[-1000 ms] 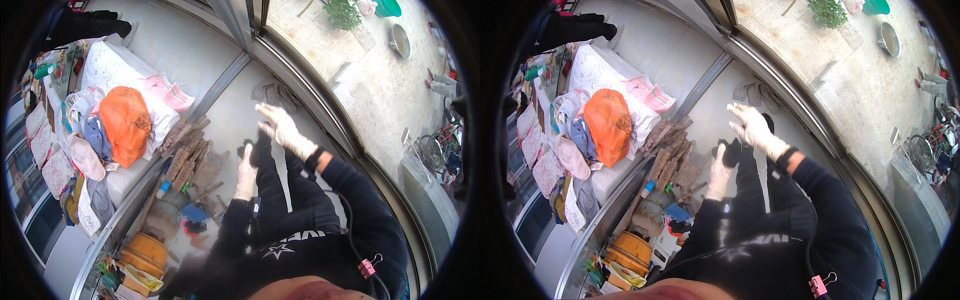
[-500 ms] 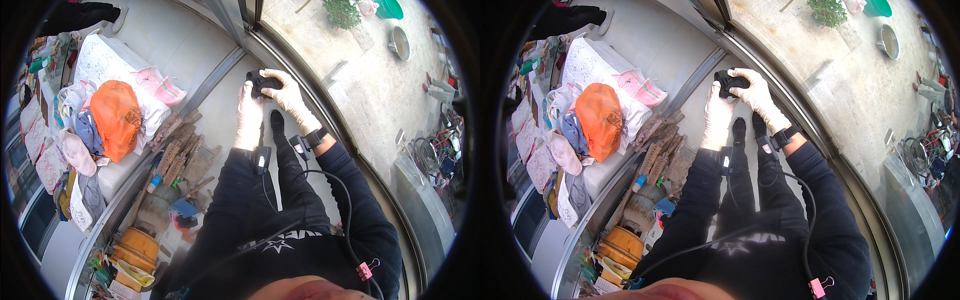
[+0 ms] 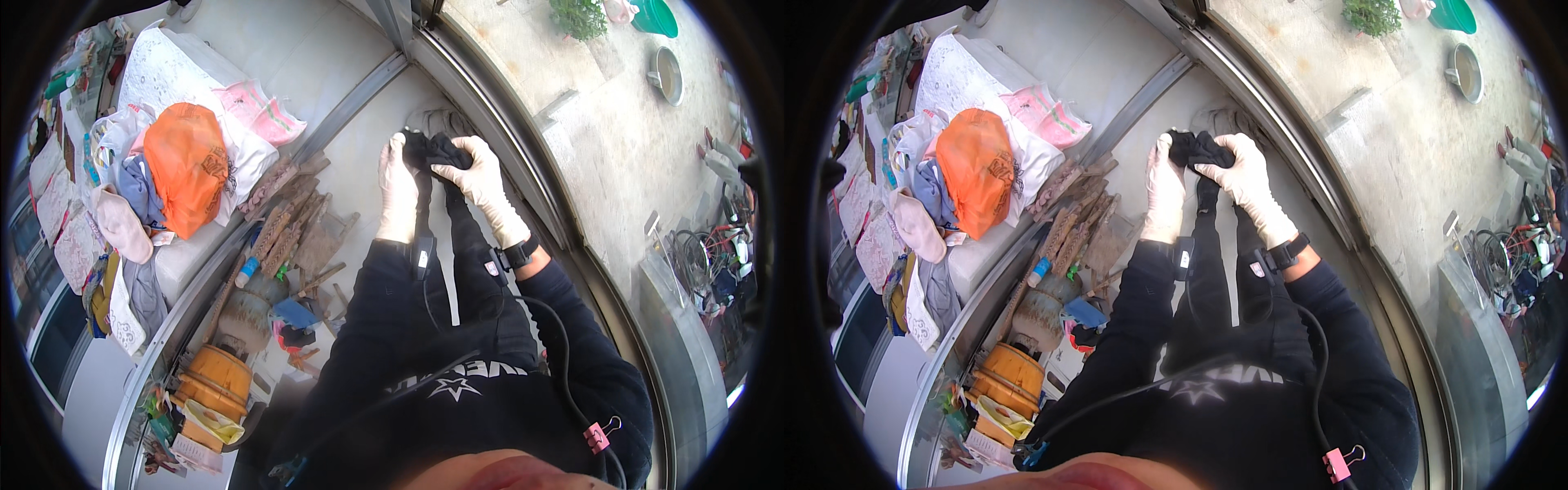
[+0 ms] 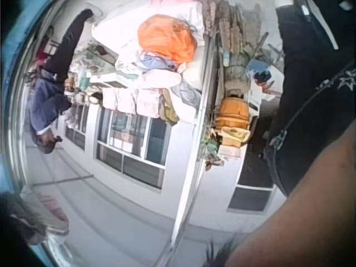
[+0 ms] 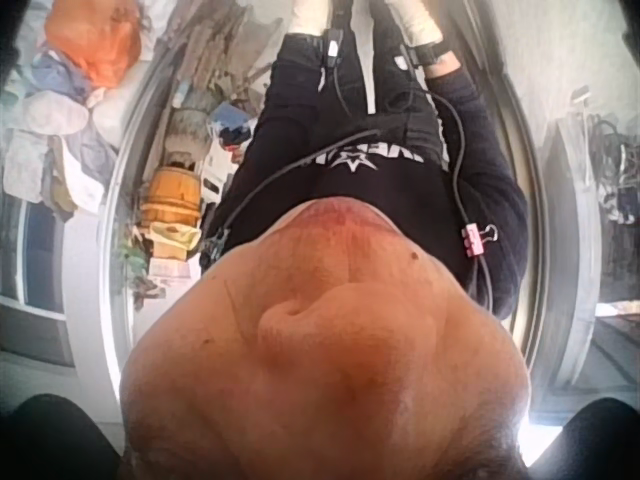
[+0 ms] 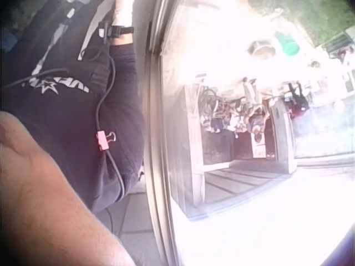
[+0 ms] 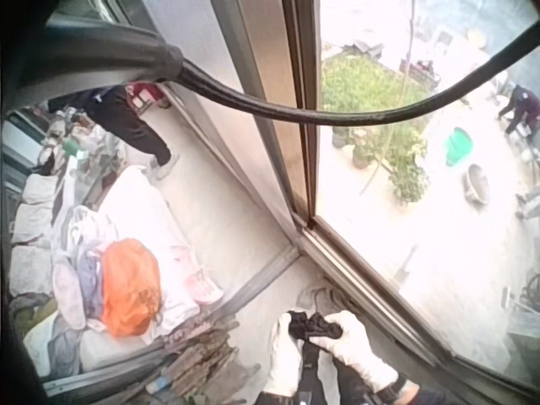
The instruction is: The person sits on the floor and wrings out a black cloth in a basin, then stands to wipe the lower track of a sliding glass door. They continue wiping the frame and track, then return to the basin to wring the cloth again and apply liquid from a small bottle onto it.
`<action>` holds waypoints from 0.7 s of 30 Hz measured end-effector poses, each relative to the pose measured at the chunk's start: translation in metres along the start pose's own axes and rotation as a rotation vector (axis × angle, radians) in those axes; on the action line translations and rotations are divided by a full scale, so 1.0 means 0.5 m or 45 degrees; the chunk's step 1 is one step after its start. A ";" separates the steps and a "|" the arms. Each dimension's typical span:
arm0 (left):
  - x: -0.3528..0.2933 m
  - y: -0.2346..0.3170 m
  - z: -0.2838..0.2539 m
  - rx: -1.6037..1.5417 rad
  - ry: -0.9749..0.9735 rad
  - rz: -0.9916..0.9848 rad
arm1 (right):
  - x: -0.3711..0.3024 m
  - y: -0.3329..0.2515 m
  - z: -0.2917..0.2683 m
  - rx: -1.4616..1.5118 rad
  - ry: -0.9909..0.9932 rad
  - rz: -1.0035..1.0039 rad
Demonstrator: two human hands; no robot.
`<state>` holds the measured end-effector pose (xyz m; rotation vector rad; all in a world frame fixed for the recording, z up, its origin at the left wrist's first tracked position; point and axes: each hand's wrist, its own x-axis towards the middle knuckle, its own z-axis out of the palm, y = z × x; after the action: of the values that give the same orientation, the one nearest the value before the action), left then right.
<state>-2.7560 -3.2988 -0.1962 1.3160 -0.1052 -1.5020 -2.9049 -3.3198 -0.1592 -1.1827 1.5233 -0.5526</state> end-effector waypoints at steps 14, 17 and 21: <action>0.049 -0.075 0.048 1.454 -0.423 0.749 | 0.245 -0.044 0.003 -0.344 0.600 -0.839; 0.092 -0.069 0.105 0.413 -0.483 0.318 | 0.324 -0.037 0.027 -0.808 0.543 -0.778; 0.139 -0.051 0.139 0.160 -0.242 -0.004 | 0.387 -0.011 0.053 -1.154 0.407 -0.590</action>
<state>-2.8104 -3.3767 -0.2314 1.2687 -0.3243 -1.6432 -2.8645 -3.4871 -0.2515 -2.2658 1.8443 -0.3482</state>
